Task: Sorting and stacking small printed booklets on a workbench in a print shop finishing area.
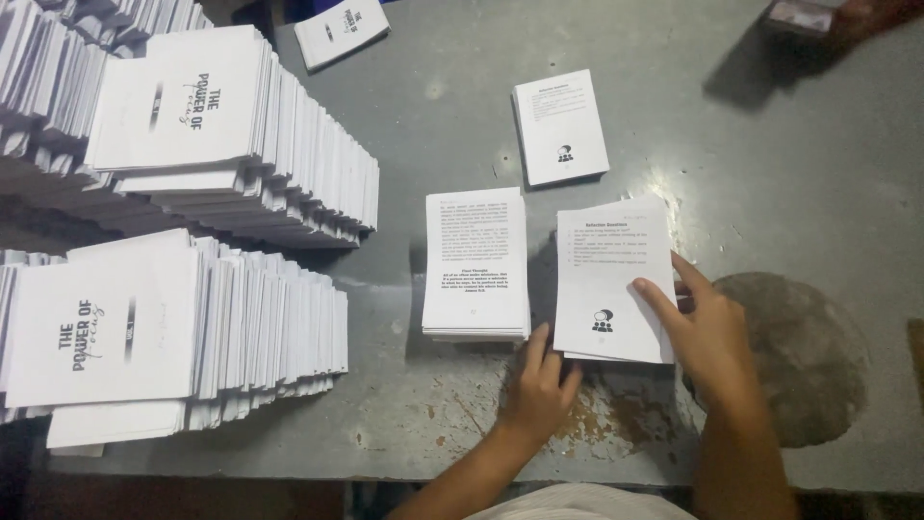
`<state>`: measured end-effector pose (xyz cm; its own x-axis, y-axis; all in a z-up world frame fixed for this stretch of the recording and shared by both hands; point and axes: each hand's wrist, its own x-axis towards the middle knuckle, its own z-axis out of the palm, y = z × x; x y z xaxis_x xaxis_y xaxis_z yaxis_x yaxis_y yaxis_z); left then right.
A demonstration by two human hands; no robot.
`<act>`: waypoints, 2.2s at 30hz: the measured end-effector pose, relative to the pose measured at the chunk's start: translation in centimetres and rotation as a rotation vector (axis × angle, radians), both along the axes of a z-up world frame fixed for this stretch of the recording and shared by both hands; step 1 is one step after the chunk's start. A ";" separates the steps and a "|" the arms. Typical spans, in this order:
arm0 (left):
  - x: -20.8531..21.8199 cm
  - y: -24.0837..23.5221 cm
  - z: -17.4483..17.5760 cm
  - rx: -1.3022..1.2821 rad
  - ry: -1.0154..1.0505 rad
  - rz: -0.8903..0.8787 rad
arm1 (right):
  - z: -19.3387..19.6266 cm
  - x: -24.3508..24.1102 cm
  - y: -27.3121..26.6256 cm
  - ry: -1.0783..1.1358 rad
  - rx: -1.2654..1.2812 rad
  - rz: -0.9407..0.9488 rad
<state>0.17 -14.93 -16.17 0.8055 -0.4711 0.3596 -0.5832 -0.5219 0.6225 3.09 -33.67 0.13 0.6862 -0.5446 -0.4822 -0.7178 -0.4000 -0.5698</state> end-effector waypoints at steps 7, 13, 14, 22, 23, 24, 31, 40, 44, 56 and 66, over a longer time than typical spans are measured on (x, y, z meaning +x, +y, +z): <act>0.4 0.2 0.5 -0.069 0.464 -0.022 | 0.2 -0.2 0.4 -0.056 0.023 -0.052; 0.3 0.4 0.8 -0.323 0.619 -0.089 | 0.8 -0.2 0.7 -0.037 0.027 -0.055; 0.4 0.5 1.5 -0.324 0.619 -0.089 | 0.6 -0.2 0.6 -0.037 0.025 -0.055; 0.4 -0.4 3.6 -0.362 0.554 -0.209 | -0.6 -0.7 -0.5 -0.108 0.009 -0.042; 0.4 -0.5 4.2 -0.363 0.553 -0.205 | -0.3 -0.8 -0.3 -0.108 0.009 -0.038; 0.5 -0.7 4.9 -0.453 0.457 -0.190 | 0.0 -0.8 -0.1 -0.108 0.019 -0.044; -0.2 -3.9 5.9 -0.848 0.389 0.064 | -0.4 -0.9 -0.3 -0.123 0.028 -0.045; 0.4 -3.7 5.3 -0.779 0.291 -0.100 | -0.6 -1.3 -0.5 -0.110 0.054 0.005; 0.5 -3.6 5.0 -0.755 0.276 -0.097 | 0.0 -1.2 0.1 -0.058 0.014 0.008; 0.9 -3.3 5.8 -0.699 0.251 0.009 | -0.6 -1.7 0.4 -0.174 -0.163 0.076; 0.8 -3.6 5.0 -0.689 0.256 -0.028 | -1.3 -1.2 0.3 -0.306 -0.042 0.199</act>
<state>0.93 -18.58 -11.13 0.8950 -0.2282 0.3834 -0.3826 0.0496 0.9226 1.86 -33.34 -1.14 0.8896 -0.4011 -0.2184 -0.4227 -0.5419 -0.7265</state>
